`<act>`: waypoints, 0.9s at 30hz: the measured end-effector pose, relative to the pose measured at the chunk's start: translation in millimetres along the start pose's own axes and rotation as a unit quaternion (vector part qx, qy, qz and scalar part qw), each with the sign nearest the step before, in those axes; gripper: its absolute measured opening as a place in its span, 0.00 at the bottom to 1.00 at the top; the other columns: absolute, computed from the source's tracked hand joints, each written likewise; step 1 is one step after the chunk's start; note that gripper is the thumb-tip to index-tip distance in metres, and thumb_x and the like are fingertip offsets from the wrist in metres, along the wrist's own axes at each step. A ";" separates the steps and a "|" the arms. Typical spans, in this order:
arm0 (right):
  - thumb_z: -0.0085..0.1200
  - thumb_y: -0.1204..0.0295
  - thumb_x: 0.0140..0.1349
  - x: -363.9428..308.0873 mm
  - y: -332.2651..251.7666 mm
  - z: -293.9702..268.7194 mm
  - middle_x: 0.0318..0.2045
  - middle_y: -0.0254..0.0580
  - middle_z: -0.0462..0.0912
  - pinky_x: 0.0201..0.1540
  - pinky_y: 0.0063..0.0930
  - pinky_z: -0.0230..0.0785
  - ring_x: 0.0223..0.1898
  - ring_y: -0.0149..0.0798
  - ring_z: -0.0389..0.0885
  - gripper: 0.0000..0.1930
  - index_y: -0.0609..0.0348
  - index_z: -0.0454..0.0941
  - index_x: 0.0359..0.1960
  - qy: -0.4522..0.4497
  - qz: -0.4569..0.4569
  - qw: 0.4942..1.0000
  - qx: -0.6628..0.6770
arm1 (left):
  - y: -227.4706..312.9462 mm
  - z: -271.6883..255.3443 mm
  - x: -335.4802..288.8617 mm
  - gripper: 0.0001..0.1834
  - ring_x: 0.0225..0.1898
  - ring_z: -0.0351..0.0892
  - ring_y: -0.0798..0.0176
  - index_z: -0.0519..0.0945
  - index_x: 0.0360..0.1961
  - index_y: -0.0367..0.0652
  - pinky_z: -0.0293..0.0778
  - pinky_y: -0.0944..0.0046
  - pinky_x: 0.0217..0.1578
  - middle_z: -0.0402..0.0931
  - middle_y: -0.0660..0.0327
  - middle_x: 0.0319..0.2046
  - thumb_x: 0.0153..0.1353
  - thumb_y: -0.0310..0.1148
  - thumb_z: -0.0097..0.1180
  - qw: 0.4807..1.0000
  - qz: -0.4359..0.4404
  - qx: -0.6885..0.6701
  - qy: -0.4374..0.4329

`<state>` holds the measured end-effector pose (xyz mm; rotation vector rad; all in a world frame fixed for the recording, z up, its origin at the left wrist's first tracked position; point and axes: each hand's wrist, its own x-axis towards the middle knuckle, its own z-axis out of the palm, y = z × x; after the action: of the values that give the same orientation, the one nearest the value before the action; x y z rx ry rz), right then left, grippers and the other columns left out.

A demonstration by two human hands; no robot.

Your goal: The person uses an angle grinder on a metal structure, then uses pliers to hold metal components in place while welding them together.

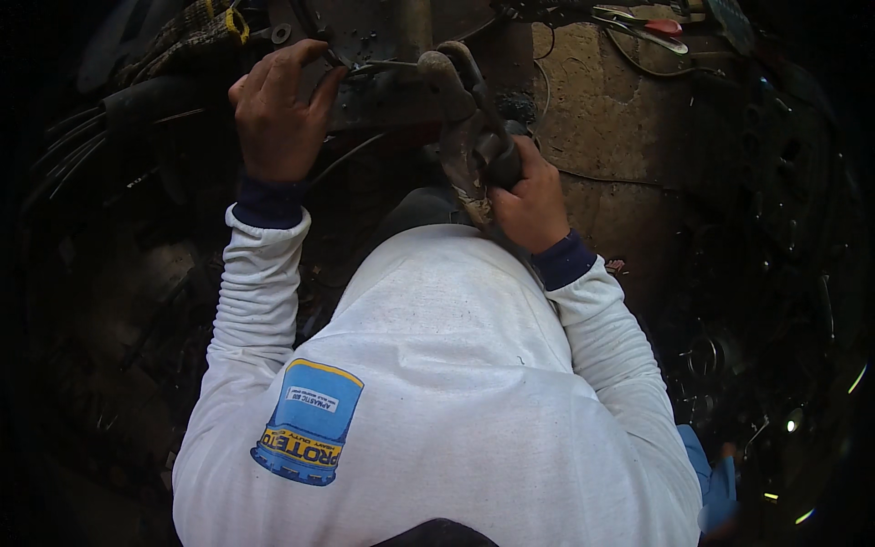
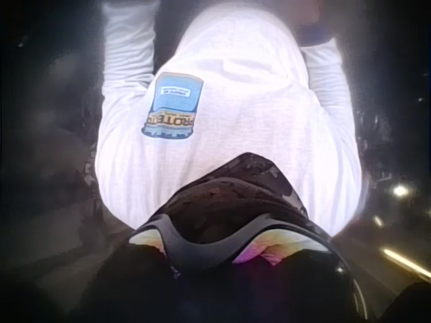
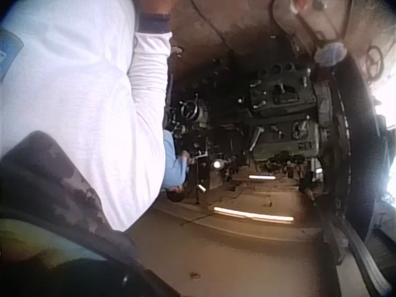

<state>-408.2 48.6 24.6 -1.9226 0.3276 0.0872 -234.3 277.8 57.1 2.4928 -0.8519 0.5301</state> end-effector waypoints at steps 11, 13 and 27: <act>0.54 0.81 0.47 -0.2 1.9 -0.5 0.29 0.54 0.82 0.35 0.35 0.74 0.31 0.53 0.84 0.20 0.61 0.72 0.46 0.001 0.000 1.000 0.007 | -4.1 5.9 -3.9 0.27 0.42 0.80 0.64 0.76 0.47 0.55 0.62 0.57 0.45 0.80 0.70 0.39 0.44 0.33 0.73 1.000 0.010 -0.007 0.006; 0.54 0.81 0.47 -0.1 1.3 -0.2 0.29 0.54 0.82 0.34 0.36 0.74 0.31 0.53 0.84 0.20 0.61 0.72 0.46 0.001 0.007 1.000 0.007 | -5.4 6.0 -4.7 0.27 0.42 0.79 0.64 0.76 0.47 0.55 0.62 0.57 0.45 0.80 0.70 0.39 0.44 0.33 0.73 1.000 0.014 -0.008 0.008; 0.54 0.80 0.48 -2.3 0.8 1.6 0.28 0.53 0.82 0.34 0.35 0.74 0.30 0.51 0.84 0.19 0.60 0.72 0.46 0.008 -0.001 1.000 0.001 | -6.2 11.1 -11.6 0.29 0.40 0.80 0.65 0.75 0.49 0.57 0.60 0.57 0.43 0.81 0.70 0.38 0.45 0.31 0.73 0.999 0.011 -0.004 0.038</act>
<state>-410.5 50.2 23.7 -1.9228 0.3372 0.0702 -236.5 281.9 40.6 2.4432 -0.8512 0.6226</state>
